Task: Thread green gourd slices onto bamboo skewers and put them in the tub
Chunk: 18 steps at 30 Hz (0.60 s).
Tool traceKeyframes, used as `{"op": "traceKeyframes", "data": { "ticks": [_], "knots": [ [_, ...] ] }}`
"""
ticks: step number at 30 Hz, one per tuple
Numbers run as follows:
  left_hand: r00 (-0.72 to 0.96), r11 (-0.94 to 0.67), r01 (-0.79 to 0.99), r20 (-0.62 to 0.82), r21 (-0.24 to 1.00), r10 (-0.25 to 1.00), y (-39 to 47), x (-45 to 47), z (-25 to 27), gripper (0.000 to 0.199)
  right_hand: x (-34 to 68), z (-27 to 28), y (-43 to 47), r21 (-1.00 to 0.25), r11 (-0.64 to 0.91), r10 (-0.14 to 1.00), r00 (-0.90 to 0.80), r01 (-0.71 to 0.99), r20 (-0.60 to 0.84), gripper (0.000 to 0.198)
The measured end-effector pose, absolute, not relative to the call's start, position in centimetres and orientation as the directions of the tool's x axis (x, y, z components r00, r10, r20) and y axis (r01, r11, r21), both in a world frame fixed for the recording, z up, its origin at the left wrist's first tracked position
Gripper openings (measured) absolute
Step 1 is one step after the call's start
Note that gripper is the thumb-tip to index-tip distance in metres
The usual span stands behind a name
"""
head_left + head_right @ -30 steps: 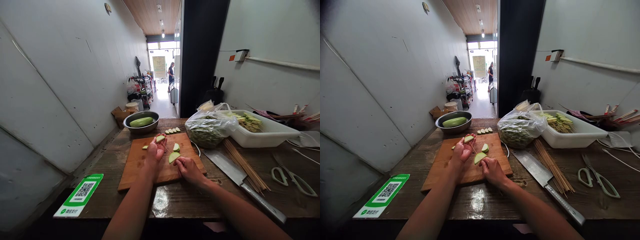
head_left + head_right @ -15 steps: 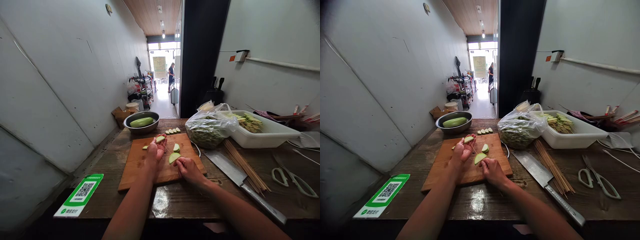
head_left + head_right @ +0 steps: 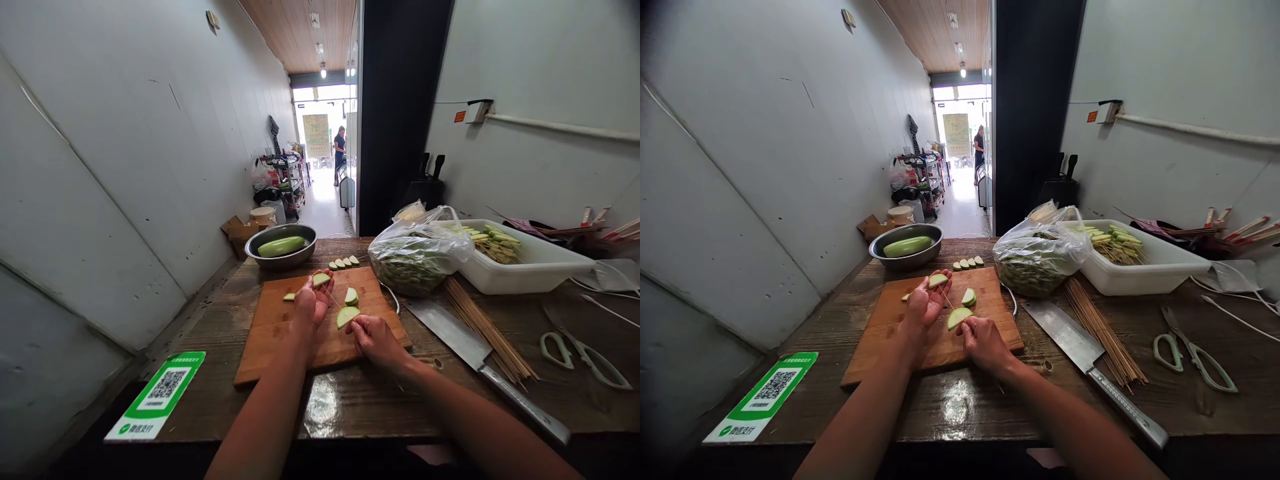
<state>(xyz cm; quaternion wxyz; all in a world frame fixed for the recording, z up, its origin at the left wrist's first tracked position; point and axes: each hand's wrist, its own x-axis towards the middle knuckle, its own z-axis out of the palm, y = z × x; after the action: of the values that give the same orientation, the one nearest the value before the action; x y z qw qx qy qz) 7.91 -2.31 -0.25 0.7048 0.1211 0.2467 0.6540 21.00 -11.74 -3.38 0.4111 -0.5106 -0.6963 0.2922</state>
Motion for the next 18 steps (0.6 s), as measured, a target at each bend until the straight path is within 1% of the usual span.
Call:
{"op": "traceKeyframes", "data": {
  "ticks": [8, 18],
  "knots": [
    [0.048, 0.134, -0.859, -0.183, 0.493, 0.982, -2.01, 8.13, -0.96, 0.025, 20.94, -3.16, -11.76, -0.816, 0.314, 0.949, -0.140, 0.485, 0.282, 0.025],
    [0.061, 0.147, -0.853, -0.185, 0.500, 0.981, -2.59, 8.38, -0.31, 0.029, 20.73, -3.36, -11.79, -0.809, 0.329, 0.944, -0.135, 0.487, 0.302, 0.025]
  ]
}}
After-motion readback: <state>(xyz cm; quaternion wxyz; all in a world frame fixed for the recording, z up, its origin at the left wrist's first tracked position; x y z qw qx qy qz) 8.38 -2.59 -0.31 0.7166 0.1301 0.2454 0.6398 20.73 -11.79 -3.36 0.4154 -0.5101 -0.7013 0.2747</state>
